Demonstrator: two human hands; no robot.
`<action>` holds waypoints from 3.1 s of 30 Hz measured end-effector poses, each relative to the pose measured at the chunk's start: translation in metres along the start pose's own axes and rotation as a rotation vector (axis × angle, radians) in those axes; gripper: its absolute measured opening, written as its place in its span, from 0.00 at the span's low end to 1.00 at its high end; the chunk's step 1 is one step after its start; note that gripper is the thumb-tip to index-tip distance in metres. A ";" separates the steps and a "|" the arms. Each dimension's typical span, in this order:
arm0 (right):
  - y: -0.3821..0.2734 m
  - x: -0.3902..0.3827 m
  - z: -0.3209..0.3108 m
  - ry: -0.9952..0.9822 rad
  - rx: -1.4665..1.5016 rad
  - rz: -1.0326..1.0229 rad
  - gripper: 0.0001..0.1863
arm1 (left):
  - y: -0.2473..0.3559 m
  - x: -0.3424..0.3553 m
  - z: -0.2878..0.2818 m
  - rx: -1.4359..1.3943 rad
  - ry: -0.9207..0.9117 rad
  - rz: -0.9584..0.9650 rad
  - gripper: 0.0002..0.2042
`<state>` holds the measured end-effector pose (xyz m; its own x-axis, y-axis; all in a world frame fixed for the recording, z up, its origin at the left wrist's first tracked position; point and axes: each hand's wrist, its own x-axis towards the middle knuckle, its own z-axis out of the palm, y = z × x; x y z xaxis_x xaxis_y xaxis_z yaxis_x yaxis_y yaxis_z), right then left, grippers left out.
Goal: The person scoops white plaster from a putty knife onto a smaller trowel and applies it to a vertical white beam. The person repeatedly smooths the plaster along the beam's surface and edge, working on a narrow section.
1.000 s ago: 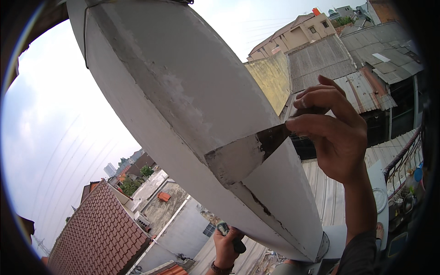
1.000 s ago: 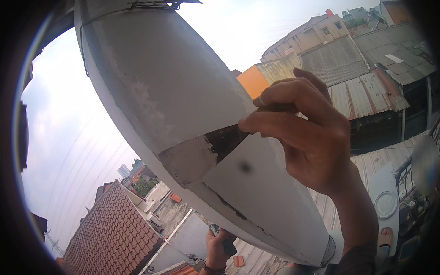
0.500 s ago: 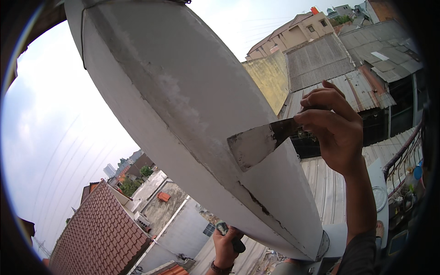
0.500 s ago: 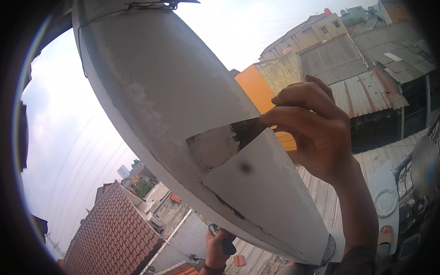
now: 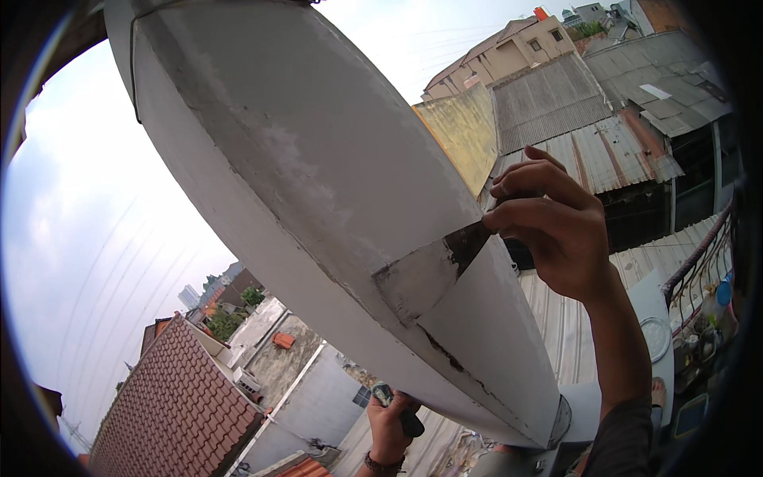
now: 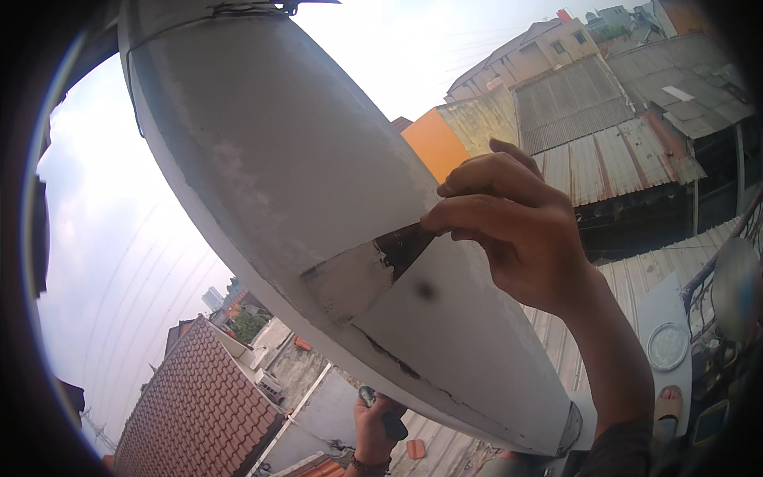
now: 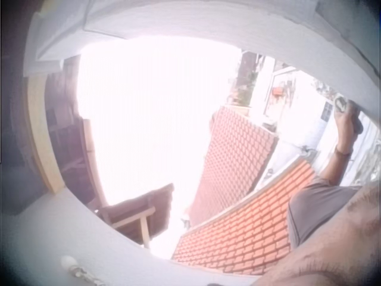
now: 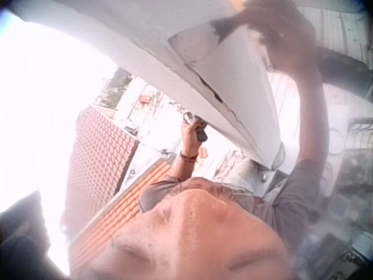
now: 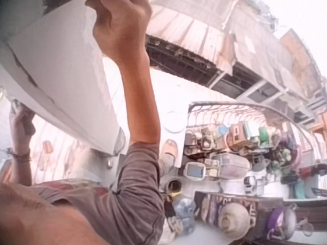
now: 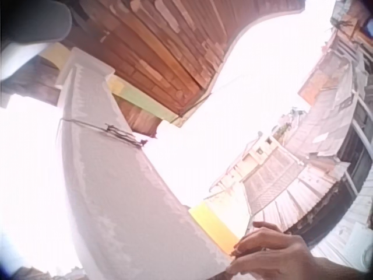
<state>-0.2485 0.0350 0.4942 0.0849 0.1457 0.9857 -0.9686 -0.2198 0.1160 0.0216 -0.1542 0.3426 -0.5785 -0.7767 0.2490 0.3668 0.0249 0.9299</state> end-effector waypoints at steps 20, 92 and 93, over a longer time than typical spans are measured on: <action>-0.074 -0.008 -0.039 -0.046 -0.141 0.197 0.15 | -0.003 -0.003 -0.008 -0.031 -0.024 -0.001 0.09; -0.264 0.044 0.019 -0.127 -0.730 0.470 0.14 | -0.008 0.002 -0.016 -0.157 -0.076 -0.019 0.12; -0.257 0.048 0.014 -0.115 -0.706 0.447 0.13 | -0.006 0.002 -0.016 -0.152 -0.084 -0.020 0.12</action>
<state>0.0075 0.0848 0.5130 -0.3554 0.0808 0.9312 -0.8320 0.4267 -0.3545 0.0302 -0.1660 0.3326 -0.6434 -0.7207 0.2581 0.4565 -0.0906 0.8851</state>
